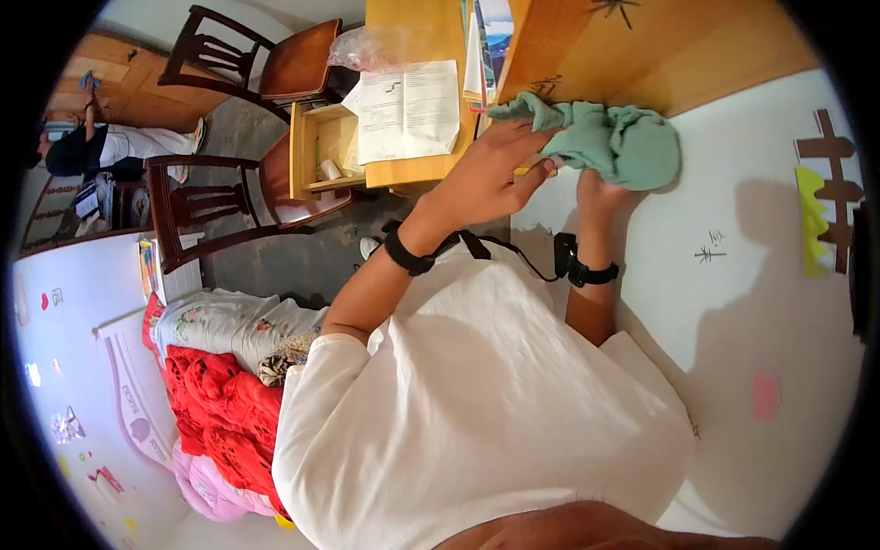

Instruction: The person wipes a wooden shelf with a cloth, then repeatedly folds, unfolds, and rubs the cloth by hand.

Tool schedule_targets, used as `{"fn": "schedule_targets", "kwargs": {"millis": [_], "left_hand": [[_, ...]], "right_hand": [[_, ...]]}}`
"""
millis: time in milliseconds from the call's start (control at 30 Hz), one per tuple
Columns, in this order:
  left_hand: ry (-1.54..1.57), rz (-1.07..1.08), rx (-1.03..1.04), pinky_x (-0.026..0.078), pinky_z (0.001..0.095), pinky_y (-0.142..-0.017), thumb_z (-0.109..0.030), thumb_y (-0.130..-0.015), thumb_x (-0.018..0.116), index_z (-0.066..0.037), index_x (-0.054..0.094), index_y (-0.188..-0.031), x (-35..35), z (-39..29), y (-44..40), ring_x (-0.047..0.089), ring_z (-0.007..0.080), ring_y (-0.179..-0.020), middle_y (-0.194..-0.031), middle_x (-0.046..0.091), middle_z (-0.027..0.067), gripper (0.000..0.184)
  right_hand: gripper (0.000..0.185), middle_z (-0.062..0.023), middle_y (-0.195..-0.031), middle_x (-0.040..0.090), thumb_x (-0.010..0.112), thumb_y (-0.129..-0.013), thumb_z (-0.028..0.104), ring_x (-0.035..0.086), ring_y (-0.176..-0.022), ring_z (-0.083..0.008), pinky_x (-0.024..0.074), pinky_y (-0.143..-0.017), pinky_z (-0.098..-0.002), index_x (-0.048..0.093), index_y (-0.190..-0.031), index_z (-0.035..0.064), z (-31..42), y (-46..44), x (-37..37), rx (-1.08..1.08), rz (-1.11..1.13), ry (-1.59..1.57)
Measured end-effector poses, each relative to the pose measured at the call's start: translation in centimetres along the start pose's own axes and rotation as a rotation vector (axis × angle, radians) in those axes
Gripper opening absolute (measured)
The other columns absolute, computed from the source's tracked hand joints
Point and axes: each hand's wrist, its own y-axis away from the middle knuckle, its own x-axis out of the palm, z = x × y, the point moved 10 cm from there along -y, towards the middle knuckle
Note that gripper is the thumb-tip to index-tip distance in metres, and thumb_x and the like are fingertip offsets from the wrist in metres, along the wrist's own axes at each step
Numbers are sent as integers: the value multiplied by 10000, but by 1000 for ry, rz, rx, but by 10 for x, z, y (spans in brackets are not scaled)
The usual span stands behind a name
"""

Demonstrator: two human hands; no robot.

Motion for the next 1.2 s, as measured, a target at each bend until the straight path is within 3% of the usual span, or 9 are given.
{"fn": "schedule_targets", "kwargs": {"millis": [233,400,467,533,667,800,967,1100,1200], "left_hand": [[150,75,-183,428,437,-935,20,-764,526,-21,457,-1303,34,98,52,508,462,-1058,-1151,559,268,545],[1,731,-409,397,447,-994,83,-680,474,-25,326,-1389,63,110,106,435,441,-1208,-1308,460,275,732],[15,740,-381,376,424,-1029,64,-707,518,-20,304,-1398,57,91,92,402,439,-1243,-1339,434,271,728],[-3,258,-66,461,471,-852,-13,-756,575,23,376,-1267,14,40,41,511,474,-1026,-1123,528,278,550],[279,-110,-153,461,437,-872,-98,-804,629,19,369,-1281,-8,47,26,537,454,-1005,-1091,561,264,555],[124,50,-167,468,434,-860,-112,-802,643,1,394,-1271,44,119,56,563,447,-964,-1050,588,247,542],[110,418,-341,464,468,-816,-167,-866,570,-21,442,-1213,96,188,129,569,450,-949,-997,588,259,398],[73,571,-514,458,474,-796,-192,-897,535,-11,439,-1197,89,209,198,567,457,-948,-986,589,269,363],[0,185,-433,460,466,-787,-194,-920,521,-8,416,-1190,26,222,216,562,467,-952,-974,591,273,344]], "right_hand": [[529,-165,-1218,582,698,-789,153,546,-1135,-331,399,-996,-445,497,-1254,0,-11,28,61,-158,-17,37],[551,-144,-1148,610,781,-681,177,557,-1087,-351,415,-948,-464,561,-1168,40,19,28,70,-129,225,62],[540,-142,-1162,606,776,-700,184,556,-1098,-346,404,-958,-467,566,-1175,37,12,27,61,-89,227,-51],[519,-142,-1184,600,751,-735,191,552,-1119,-337,396,-970,-460,562,-1190,27,34,9,37,-198,92,-3],[471,-146,-1181,611,726,-748,178,579,-1088,-333,427,-936,-443,580,-1179,58,19,-11,20,-141,113,28],[438,-166,-1139,628,709,-751,168,600,-1037,-357,473,-870,-424,589,-1159,62,17,5,46,-60,366,12],[375,-203,-1113,625,628,-796,115,591,-1017,-398,480,-841,-433,579,-1156,22,-152,159,74,696,866,293],[373,-220,-1146,594,632,-801,122,551,-1076,-395,454,-901,-434,587,-1156,20,-152,234,126,660,988,185],[406,-245,-1208,536,665,-790,171,494,-1128,-415,411,-970,-435,594,-1164,30,-130,246,188,319,1097,160]]}}
